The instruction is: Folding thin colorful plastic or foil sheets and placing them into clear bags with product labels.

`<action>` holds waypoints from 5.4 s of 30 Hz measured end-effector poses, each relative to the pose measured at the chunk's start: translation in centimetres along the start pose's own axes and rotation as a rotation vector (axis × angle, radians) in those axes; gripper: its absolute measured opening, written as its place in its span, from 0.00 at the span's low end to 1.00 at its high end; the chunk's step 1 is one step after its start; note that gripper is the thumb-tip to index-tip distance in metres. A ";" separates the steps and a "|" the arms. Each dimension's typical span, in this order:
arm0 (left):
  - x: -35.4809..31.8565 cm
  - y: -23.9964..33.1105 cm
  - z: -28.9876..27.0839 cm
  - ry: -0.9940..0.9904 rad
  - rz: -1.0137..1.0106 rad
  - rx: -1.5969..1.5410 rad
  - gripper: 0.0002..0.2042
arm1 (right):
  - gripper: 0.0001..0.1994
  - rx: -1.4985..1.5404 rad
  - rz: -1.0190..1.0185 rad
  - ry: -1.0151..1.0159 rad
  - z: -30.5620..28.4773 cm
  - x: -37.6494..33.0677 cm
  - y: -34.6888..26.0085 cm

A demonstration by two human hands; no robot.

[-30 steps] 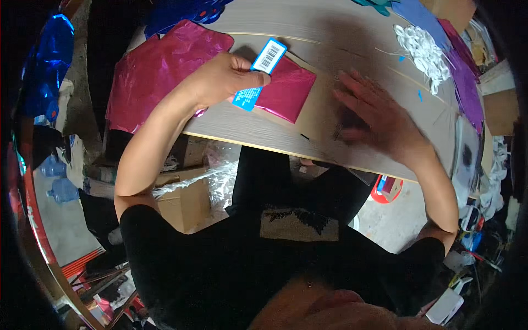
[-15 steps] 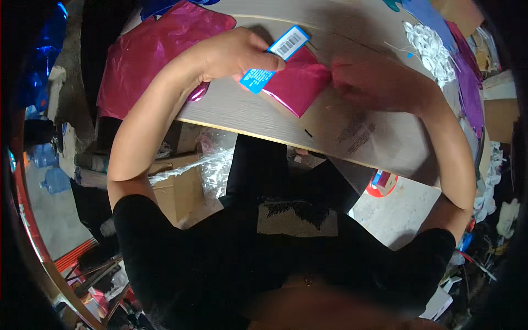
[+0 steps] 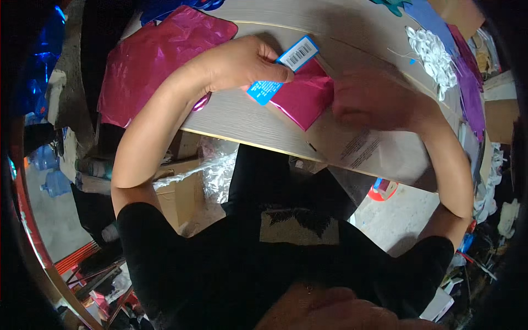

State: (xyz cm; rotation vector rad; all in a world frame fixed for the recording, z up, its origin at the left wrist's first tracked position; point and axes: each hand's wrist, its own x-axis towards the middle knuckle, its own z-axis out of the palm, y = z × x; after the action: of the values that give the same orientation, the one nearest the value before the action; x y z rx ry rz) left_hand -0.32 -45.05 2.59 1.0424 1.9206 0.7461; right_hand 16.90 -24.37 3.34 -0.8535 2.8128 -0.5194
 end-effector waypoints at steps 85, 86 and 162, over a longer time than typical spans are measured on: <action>-1.8 0.0 2.7 0.192 0.001 -0.144 0.14 | 0.23 -0.327 -0.062 0.474 3.8 -3.0 -1.7; -1.9 0.0 2.6 0.182 -0.007 -0.119 0.15 | 0.23 -0.319 -0.067 0.474 3.6 -2.8 -1.9; -0.6 3.1 6.1 0.092 0.071 -0.501 0.08 | 0.16 0.839 0.766 0.403 0.5 -5.9 -1.2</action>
State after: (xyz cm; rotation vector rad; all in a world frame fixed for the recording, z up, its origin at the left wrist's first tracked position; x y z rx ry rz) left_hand 6.32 -43.33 2.23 0.7726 1.6489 1.2549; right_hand 22.46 -22.15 3.64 0.5052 2.4894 -1.6309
